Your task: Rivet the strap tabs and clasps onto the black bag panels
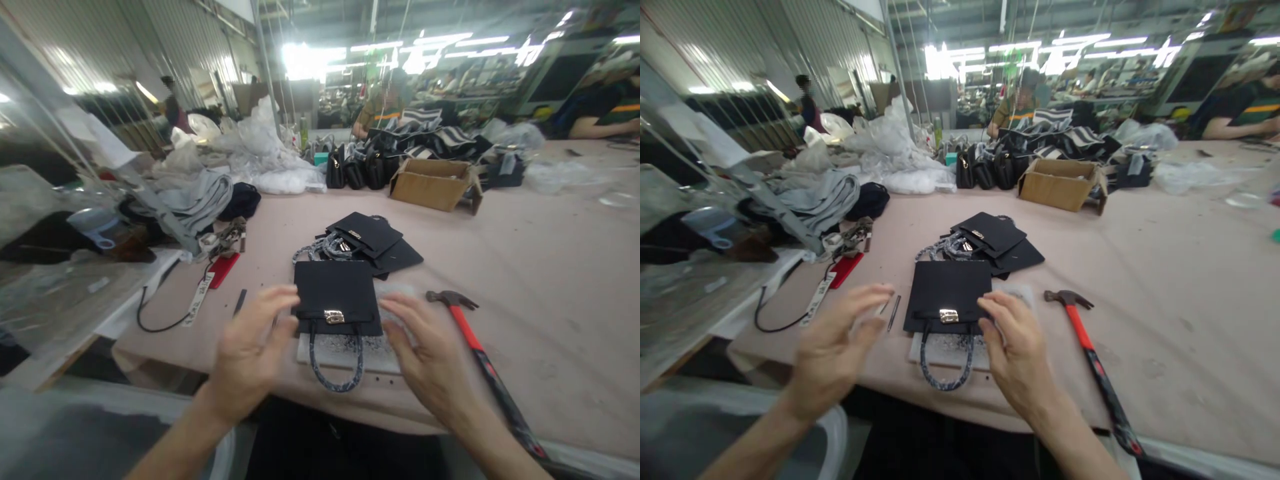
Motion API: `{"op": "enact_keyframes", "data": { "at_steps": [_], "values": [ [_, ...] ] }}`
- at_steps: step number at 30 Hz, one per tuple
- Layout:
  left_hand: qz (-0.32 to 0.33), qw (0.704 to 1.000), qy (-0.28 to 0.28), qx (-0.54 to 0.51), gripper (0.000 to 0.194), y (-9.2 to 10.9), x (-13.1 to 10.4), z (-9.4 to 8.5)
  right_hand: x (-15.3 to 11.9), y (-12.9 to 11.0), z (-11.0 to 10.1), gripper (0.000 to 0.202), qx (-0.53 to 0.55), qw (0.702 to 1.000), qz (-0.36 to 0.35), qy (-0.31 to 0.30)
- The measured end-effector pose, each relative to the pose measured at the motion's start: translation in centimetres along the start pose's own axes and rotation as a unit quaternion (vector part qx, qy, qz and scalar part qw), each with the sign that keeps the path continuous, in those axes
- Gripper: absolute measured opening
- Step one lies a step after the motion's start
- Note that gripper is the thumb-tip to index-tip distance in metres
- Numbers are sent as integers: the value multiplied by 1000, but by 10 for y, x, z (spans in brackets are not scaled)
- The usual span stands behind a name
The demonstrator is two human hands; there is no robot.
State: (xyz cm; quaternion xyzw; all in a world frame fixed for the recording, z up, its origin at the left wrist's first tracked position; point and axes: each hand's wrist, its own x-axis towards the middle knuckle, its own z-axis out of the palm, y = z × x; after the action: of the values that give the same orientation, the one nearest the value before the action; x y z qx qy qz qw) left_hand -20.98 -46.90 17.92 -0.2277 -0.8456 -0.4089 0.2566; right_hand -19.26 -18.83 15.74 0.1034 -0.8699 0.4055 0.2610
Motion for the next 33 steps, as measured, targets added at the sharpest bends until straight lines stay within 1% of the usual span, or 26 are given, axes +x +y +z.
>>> {"op": "enact_keyframes", "data": {
  "at_steps": [1, 3, 4, 6, 8, 11, 14, 18, 24, 27, 29, 31, 33],
  "values": [
    [4, 1000, -30, 5, 23, -8, -11, 13, -6, 13, 12, 27, -27, 999, -7, -25],
    [-23, 996, -84, 27, 30, -29, -36, 43, -18, 40, 33, 31, -82, 995, 3, -65],
    [-56, 993, -98, 42, 36, -40, -49, 57, -23, 52, 42, 33, -107, 991, 19, -81],
    [-108, 988, -97, 57, 43, -59, -66, 79, -26, 68, 54, 36, -147, 983, 34, -106],
    [-139, 985, -88, 59, 45, -71, -70, 95, -22, 72, 61, 38, -163, 978, 22, -129],
    [-172, 981, -65, 59, 46, -78, -61, 108, -11, 66, 70, 42, -152, 974, -1, -168],
    [-177, 981, -49, 55, 47, -76, -53, 113, -7, 59, 79, 45, -127, 973, 0, -194],
    [-173, 982, -48, 60, 48, -68, -60, 112, -18, 55, 83, 44, -86, 979, -5, -186],
    [-173, 981, -71, 56, 45, -46, -82, 103, -44, 48, 72, 38, -59, 987, -2, -150],
    [-162, 982, -83, 49, 46, -36, -92, 101, -57, 49, 69, 34, -57, 990, 3, -130],
    [-151, 983, -95, 54, 47, -33, -97, 102, -62, 51, 68, 33, -54, 991, 8, -120],
    [-142, 983, -91, 74, 44, -33, -95, 99, -61, 50, 64, 33, -47, 993, 6, -108],
    [-130, 986, -64, 84, 36, -30, -83, 90, -51, 39, 53, 33, -32, 996, -7, -83]
  ]
}}
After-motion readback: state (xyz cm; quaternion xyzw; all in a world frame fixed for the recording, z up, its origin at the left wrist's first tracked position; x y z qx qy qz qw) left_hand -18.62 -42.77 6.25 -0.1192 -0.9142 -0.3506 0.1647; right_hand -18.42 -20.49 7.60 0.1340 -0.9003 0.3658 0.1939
